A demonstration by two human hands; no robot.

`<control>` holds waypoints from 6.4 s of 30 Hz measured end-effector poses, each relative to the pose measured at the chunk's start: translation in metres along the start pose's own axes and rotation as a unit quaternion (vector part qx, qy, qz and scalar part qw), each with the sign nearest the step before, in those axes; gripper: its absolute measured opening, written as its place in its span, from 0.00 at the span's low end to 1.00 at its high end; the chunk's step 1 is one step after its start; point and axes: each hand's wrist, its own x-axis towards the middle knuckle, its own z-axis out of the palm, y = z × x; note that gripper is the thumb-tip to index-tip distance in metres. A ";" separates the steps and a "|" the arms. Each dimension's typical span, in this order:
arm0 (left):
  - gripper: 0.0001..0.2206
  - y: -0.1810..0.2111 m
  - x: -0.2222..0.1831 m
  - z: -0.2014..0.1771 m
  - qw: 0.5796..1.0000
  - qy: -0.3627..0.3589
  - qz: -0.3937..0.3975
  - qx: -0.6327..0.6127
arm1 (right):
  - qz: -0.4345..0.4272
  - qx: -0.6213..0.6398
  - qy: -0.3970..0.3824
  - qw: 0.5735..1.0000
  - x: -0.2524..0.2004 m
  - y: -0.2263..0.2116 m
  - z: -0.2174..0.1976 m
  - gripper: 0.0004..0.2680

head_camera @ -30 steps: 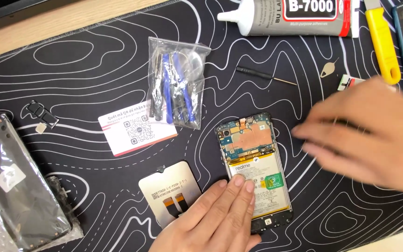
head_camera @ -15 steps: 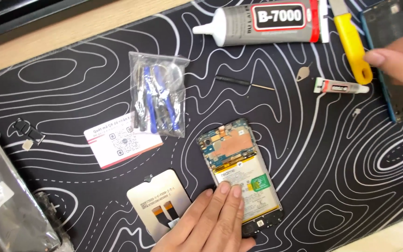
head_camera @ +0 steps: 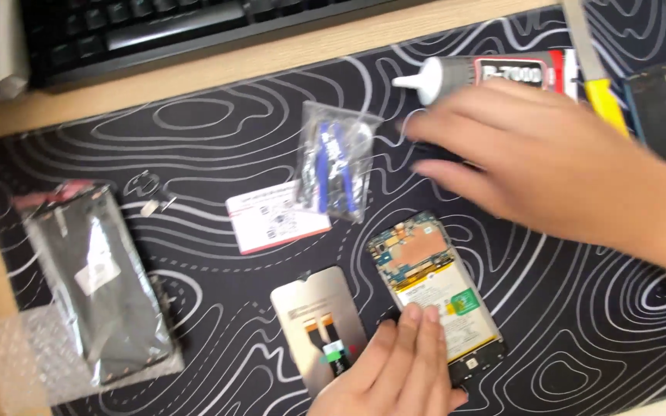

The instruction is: Unboxing a replacement screen and disassembling a mobile phone for repair at a workstation.

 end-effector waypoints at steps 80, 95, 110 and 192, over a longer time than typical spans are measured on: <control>0.13 -0.191 0.112 -0.036 0.817 -0.116 -0.327 -0.460 | 0.228 0.263 0.028 0.937 0.035 -0.012 -0.013 0.04; 0.17 -0.165 0.095 0.017 0.915 0.043 -0.237 -0.324 | 0.135 0.303 0.096 0.938 0.028 0.007 -0.013 0.06; 0.08 -0.175 0.085 -0.010 0.827 0.192 -0.253 -0.464 | 0.080 0.383 0.115 0.913 0.030 0.017 -0.007 0.08; 0.14 -0.166 0.084 0.007 0.775 0.042 -0.247 -0.581 | 0.156 0.466 0.150 0.858 0.042 -0.043 -0.047 0.04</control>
